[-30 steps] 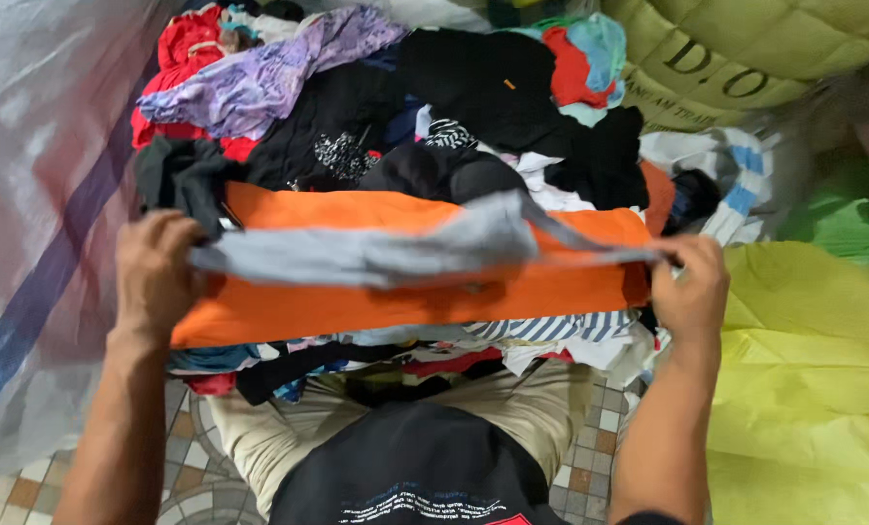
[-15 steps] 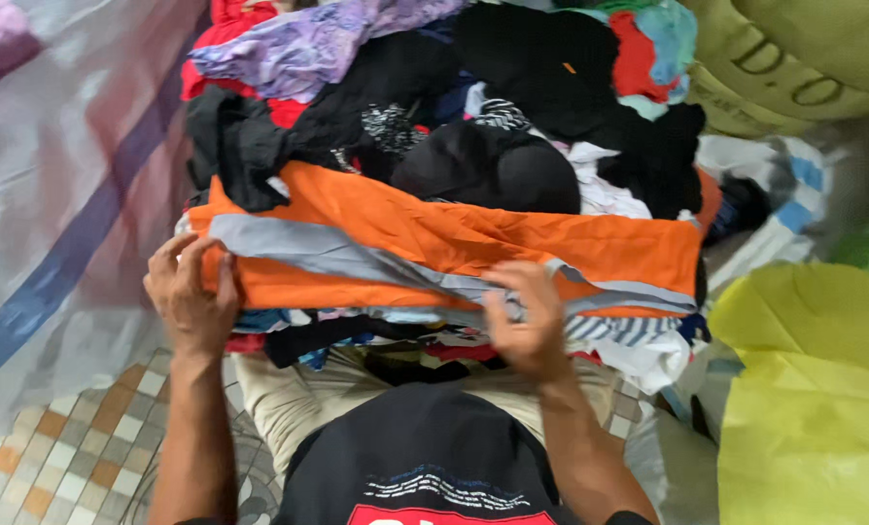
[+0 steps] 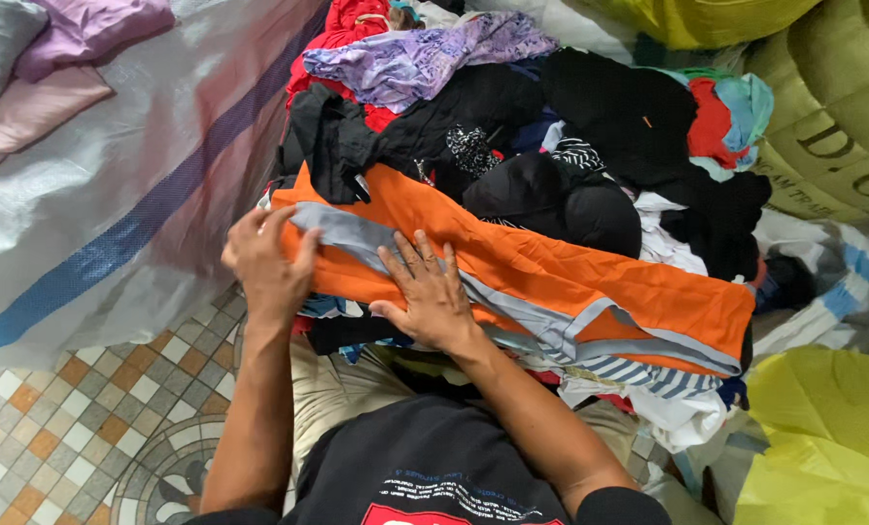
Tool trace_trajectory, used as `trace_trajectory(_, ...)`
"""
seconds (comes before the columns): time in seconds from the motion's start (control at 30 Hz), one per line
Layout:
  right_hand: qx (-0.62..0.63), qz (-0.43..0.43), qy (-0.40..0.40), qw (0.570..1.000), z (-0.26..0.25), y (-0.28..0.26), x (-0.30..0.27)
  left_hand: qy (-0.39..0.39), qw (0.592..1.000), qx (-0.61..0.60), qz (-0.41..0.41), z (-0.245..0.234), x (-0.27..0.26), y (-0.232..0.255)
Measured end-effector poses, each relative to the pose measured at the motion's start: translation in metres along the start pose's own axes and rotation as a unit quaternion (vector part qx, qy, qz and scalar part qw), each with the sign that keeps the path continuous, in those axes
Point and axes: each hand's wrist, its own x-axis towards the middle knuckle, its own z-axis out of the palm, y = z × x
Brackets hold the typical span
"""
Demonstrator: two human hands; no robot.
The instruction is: The person folds clothes by picking up individual garments from a pile, smoothing them out on a surface, and folding them into smaller rectangles.
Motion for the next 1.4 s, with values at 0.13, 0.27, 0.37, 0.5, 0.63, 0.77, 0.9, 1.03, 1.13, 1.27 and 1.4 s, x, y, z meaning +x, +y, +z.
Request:
trace_trajectory(0.13, -0.037, -0.005, 0.025, 0.999, 0.008, -0.001, -0.004, -0.081, 0.976, -0.036, 0.198, 0.033, 0.049, 0.036)
trace_trajectory(0.27, -0.034, 0.014, 0.03, 0.999, 0.002, -0.003, -0.004, -0.113, 0.969, 0.046, 0.217, 0.026, 0.104, 0.051)
trace_trajectory(0.37, -0.026, 0.031, 0.034, 0.999, -0.002, -0.007, -0.004, -0.041, 0.988, 0.019, 0.148, 0.009, 0.111, 0.036)
trace_trajectory(0.5, -0.027, 0.041, 0.067, 0.997, 0.012, -0.005, -0.004, -0.008, 0.999, 0.053, 0.0, 0.016, 0.05, 0.001)
trace_trajectory(0.63, -0.004, 0.061, 0.085, 0.995, 0.008, -0.009, 0.005, 0.054, 0.981, 0.182, 0.043, 0.017, -0.001, -0.01)
trace_trajectory(0.77, 0.102, 0.063, 0.118, 0.986, 0.0, -0.014, 0.007, -0.042, 0.988, 0.148, 0.001, 0.006, 0.001, -0.003)
trace_trajectory(0.9, 0.126, 0.062, 0.13, 0.981, -0.007, -0.024, 0.011, -0.101, 0.992, -0.06, 0.037, 0.027, 0.021, 0.01)
trace_trajectory(1.03, 0.097, 0.128, 0.183, 0.97, -0.026, -0.022, 0.006, -0.197, 0.882, -0.428, -0.012, -0.012, 0.016, 0.128)
trace_trajectory(1.13, 0.352, 0.1, 0.261, 0.893, -0.061, 0.016, -0.034, -0.23, 0.831, -0.479, 0.166, -0.056, -0.003, 0.197)
trace_trajectory(1.27, 0.677, 0.226, 0.433, 0.55, -0.094, 0.069, -0.098, -0.362, 0.75, -0.469, 0.294, -0.069, -0.023, 0.238)
trace_trajectory(1.4, 0.551, 0.383, 0.623, 0.402, -0.124, 0.138, -0.204, -0.403, 0.83, -0.347, 0.171, 0.01, -0.056, 0.246)
